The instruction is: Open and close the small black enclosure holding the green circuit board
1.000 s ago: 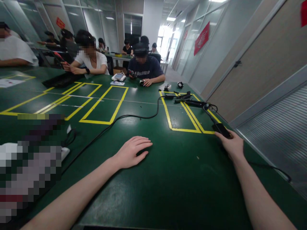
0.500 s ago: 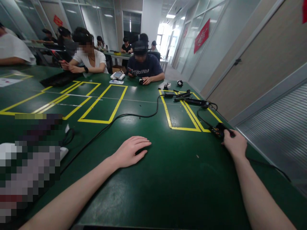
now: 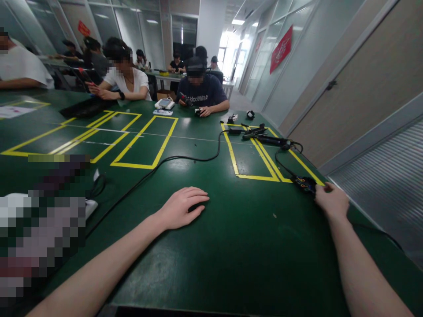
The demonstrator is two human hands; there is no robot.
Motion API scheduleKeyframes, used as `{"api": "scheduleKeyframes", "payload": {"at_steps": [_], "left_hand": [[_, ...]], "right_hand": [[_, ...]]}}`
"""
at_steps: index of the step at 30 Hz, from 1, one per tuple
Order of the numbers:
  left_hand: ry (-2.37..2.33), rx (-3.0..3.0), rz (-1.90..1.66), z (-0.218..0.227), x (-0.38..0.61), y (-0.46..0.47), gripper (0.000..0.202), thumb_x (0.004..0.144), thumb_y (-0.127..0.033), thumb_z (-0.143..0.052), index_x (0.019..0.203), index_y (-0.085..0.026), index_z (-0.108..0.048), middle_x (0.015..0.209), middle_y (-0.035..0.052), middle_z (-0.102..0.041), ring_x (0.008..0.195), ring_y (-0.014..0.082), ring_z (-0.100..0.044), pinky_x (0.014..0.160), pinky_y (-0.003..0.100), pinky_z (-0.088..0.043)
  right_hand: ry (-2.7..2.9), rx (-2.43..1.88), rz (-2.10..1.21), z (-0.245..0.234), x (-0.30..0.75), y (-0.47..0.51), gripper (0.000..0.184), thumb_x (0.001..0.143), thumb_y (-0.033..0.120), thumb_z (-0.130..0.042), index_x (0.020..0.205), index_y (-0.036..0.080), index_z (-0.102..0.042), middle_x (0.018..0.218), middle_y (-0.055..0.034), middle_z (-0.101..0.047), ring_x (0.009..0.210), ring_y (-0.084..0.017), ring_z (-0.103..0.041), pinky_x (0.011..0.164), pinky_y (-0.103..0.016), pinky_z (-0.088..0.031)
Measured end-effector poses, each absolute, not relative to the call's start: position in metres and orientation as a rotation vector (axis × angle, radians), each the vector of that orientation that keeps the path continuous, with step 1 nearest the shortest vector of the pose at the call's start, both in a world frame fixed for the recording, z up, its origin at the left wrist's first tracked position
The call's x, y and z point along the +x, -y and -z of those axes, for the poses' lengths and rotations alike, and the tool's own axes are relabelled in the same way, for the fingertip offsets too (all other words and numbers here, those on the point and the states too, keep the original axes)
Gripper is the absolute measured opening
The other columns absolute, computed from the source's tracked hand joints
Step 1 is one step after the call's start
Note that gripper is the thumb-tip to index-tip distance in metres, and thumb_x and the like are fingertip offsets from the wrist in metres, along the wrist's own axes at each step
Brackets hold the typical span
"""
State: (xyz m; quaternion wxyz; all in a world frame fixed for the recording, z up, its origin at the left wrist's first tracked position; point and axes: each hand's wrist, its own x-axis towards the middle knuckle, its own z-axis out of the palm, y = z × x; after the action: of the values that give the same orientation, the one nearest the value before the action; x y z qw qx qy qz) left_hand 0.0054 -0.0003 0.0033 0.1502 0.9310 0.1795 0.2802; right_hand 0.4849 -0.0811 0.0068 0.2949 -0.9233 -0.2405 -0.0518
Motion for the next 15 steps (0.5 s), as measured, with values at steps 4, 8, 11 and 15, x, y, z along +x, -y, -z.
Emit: {"api": "scheduleKeyframes", "payload": {"at_steps": [4,8,11,15], "left_hand": [[-0.522,2.677,-0.809,-0.002,0.005,0.000,0.025,0.101,-0.024,-0.057,0.121,-0.020,-0.072,0.125,0.0086,-0.074,0.118,0.0232,-0.069,0.105,0.043,-0.056],[-0.527,2.682,-0.802,-0.003,0.005,0.000,0.024,0.101,-0.023,-0.058,0.120,-0.019,-0.072,0.125,0.0086,-0.075,0.116,0.0232,-0.070,0.104,0.043,-0.057],[-0.530,2.685,-0.793,-0.003,0.005,0.000,0.024,0.101,-0.024,-0.057,0.119,-0.020,-0.073,0.125,0.0087,-0.075,0.116,0.0235,-0.070,0.103,0.043,-0.057],[-0.525,2.682,-0.772,-0.004,0.004,-0.001,0.025,0.102,-0.024,-0.056,0.119,-0.020,-0.073,0.125,0.0088,-0.075,0.115,0.0234,-0.071,0.103,0.044,-0.057]], "right_hand": [[0.714,-2.418,0.150,-0.014,0.474,0.082,0.042,0.082,0.043,-0.067,0.112,0.014,-0.070,0.101,-0.0160,-0.062,0.096,-0.032,-0.058,0.083,-0.042,-0.046],[0.872,-2.377,0.168,-0.022,0.466,0.083,0.026,0.075,0.038,-0.077,0.088,0.019,-0.065,0.085,-0.0066,-0.050,0.088,-0.029,-0.053,0.075,-0.038,-0.043],[0.891,-2.333,0.209,-0.027,0.462,0.084,0.022,0.076,0.033,-0.076,0.088,0.019,-0.064,0.082,-0.0052,-0.048,0.088,-0.029,-0.052,0.075,-0.037,-0.042],[0.857,-2.287,0.306,-0.026,0.462,0.087,0.026,0.081,0.033,-0.071,0.098,0.014,-0.068,0.098,-0.0146,-0.057,0.104,-0.032,-0.054,0.083,-0.038,-0.044]]}}
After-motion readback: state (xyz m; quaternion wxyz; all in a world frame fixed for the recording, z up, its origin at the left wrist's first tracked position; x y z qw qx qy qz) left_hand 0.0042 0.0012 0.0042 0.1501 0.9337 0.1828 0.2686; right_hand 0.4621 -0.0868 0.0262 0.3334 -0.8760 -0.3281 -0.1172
